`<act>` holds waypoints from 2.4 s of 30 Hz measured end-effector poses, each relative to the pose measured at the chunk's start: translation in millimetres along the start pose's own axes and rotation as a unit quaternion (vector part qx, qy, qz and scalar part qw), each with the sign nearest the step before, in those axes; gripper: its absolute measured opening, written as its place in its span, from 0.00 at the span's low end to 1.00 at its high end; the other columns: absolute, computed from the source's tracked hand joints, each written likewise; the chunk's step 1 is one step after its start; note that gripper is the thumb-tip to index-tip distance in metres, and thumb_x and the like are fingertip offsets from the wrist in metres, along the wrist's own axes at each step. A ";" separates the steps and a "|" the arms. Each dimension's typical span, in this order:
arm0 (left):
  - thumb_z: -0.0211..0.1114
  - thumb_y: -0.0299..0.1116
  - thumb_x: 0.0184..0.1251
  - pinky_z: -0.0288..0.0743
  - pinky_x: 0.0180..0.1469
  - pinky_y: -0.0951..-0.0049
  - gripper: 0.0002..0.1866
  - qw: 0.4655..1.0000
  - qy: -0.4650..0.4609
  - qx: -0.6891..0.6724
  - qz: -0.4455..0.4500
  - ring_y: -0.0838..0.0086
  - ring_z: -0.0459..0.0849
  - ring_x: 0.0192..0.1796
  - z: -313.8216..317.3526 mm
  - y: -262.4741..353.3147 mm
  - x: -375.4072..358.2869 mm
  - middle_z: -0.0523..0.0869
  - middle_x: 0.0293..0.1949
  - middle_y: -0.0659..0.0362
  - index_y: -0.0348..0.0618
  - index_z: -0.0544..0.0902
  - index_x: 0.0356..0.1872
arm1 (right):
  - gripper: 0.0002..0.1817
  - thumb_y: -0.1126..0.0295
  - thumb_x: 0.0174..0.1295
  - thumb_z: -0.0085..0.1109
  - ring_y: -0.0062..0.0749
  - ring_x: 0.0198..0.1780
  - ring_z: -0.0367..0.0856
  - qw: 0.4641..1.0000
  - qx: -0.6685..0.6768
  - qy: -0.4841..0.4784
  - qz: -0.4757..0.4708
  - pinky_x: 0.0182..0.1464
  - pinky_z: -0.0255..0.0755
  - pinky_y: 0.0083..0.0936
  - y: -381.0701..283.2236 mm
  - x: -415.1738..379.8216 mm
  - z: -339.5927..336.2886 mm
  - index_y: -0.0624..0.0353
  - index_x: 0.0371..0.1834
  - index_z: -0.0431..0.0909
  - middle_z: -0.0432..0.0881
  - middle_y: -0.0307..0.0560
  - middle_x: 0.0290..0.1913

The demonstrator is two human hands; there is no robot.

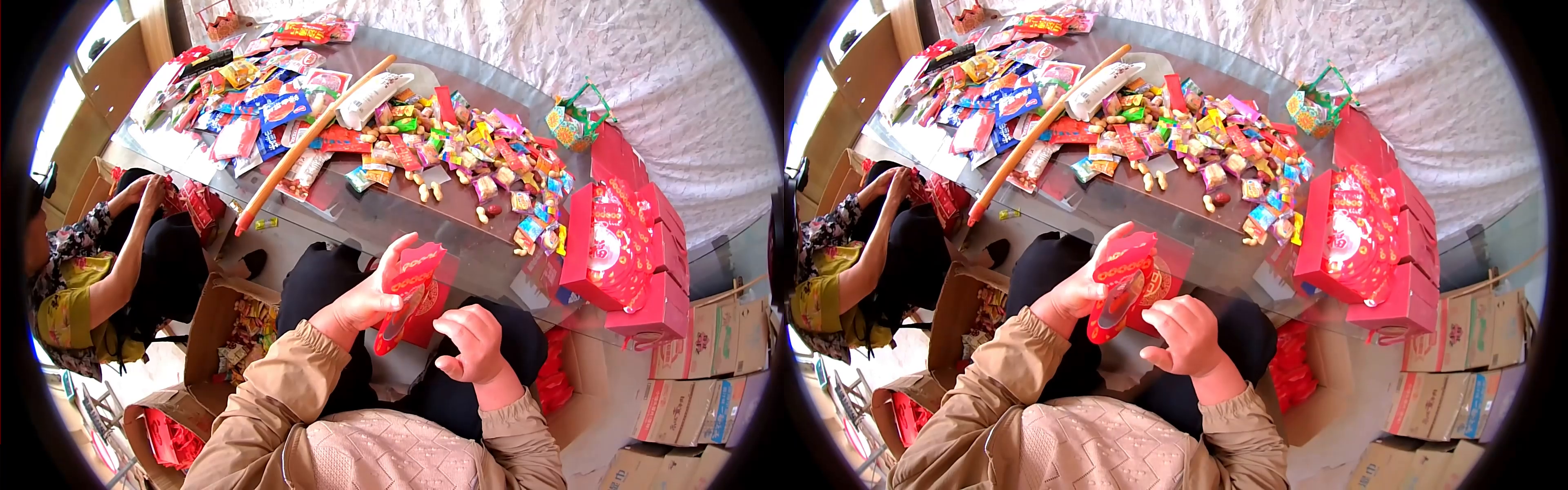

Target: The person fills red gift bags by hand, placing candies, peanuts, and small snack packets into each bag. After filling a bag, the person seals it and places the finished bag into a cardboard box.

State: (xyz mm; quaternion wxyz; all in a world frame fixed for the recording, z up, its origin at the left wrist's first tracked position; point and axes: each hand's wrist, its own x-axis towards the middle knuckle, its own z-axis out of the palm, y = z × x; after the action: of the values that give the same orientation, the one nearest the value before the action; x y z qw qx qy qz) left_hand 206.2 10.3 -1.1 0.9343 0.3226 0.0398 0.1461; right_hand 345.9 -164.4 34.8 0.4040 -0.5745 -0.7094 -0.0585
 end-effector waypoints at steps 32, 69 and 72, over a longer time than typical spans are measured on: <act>0.89 0.39 0.42 0.62 0.77 0.61 0.67 0.948 -0.144 0.275 -0.063 0.64 0.68 0.75 -7.8 -13.9 4.4 0.68 0.73 0.49 0.43 0.50 0.81 | 0.28 0.40 0.62 0.65 0.52 0.59 0.83 0.974 0.087 -0.181 0.104 0.77 0.48 0.63 11.7 1.3 1.4 0.58 0.43 0.87 0.88 0.50 0.48; 0.73 0.22 0.65 0.77 0.45 0.74 0.02 0.866 0.174 0.422 0.203 0.76 0.81 0.41 -35.2 7.8 -5.6 0.83 0.33 0.61 0.35 0.87 0.34 | 0.14 0.62 0.74 0.63 0.20 0.44 0.78 0.844 0.354 -0.034 0.400 0.51 0.74 0.25 25.2 -8.9 -8.1 0.64 0.51 0.83 0.86 0.36 0.41; 0.72 0.21 0.64 0.76 0.44 0.72 0.03 0.879 0.186 0.395 0.193 0.74 0.82 0.41 -22.6 10.9 -4.0 0.84 0.34 0.60 0.35 0.86 0.33 | 0.14 0.64 0.75 0.61 0.20 0.44 0.79 0.847 0.335 -0.047 0.411 0.51 0.74 0.25 25.8 -9.6 -7.7 0.64 0.52 0.83 0.87 0.38 0.41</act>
State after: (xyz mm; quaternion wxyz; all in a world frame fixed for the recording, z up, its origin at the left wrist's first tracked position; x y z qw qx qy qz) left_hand 195.9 30.6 -12.3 0.6577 0.6334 0.2037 0.3533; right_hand 372.2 -167.3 24.0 0.5256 -0.6451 -0.4031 0.3809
